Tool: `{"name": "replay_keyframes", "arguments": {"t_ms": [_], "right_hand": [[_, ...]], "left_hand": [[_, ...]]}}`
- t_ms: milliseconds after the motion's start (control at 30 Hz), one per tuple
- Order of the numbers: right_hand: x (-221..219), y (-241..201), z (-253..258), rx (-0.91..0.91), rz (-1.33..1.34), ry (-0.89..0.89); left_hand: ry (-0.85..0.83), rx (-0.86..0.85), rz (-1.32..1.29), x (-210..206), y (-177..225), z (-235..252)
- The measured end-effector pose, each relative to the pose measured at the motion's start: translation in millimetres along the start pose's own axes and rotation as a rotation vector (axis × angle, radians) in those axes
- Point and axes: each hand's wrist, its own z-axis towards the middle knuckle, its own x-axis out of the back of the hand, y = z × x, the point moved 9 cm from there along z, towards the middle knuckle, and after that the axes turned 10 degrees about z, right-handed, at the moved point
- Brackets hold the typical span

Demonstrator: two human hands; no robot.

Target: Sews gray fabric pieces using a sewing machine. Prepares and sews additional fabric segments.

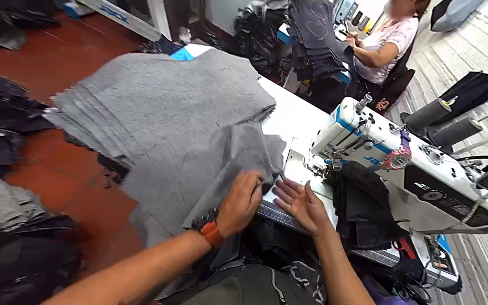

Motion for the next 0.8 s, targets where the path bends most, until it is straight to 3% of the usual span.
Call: {"name": "replay_keyframes", "arguments": {"t_ms": [67, 133, 200, 300, 367, 467, 600, 700, 800], "right_hand": [[-27.4, 18.4, 12.3, -0.032, -0.041, 0.036], [-27.4, 31.7, 9.6, 0.016, -0.111, 0.208], [-36.6, 43.4, 6.9, 0.049, -0.035, 0.178], [-84.7, 45.8, 1.6, 0.017, 0.256, -0.277], [-92.4, 41.9, -10.9, -0.017, 0.230, -0.366], [-80.8, 13.3, -29.1, 0.073, -0.192, -0.305], [-42.5, -35.6, -59.9, 0.172, -0.438, -0.140], [2.6, -59.2, -85.6, 0.253, -0.361, 0.094], [28.1, -84.3, -104.5, 0.382, -0.364, 0.340]], "left_hand": [[0.028, -0.047, -0.155, 26.9, 35.6, -25.9], [-0.128, -0.173, -0.122, 44.8, 70.6, -33.4], [-0.277, -0.205, 0.015, 69.7, 71.1, -17.2], [-0.318, -0.103, 0.229, 114.1, 4.4, 39.3], [-0.440, -0.047, 0.206, 106.5, -56.9, 61.1], [-0.491, -0.082, 0.384, 62.5, -110.6, 57.3], [-0.360, 0.008, 0.507, 36.9, -85.9, 35.3], [-0.374, 0.219, 0.270, 51.3, -62.6, 16.2], [-0.400, 0.440, -0.229, 95.4, -50.9, -10.0]]}}
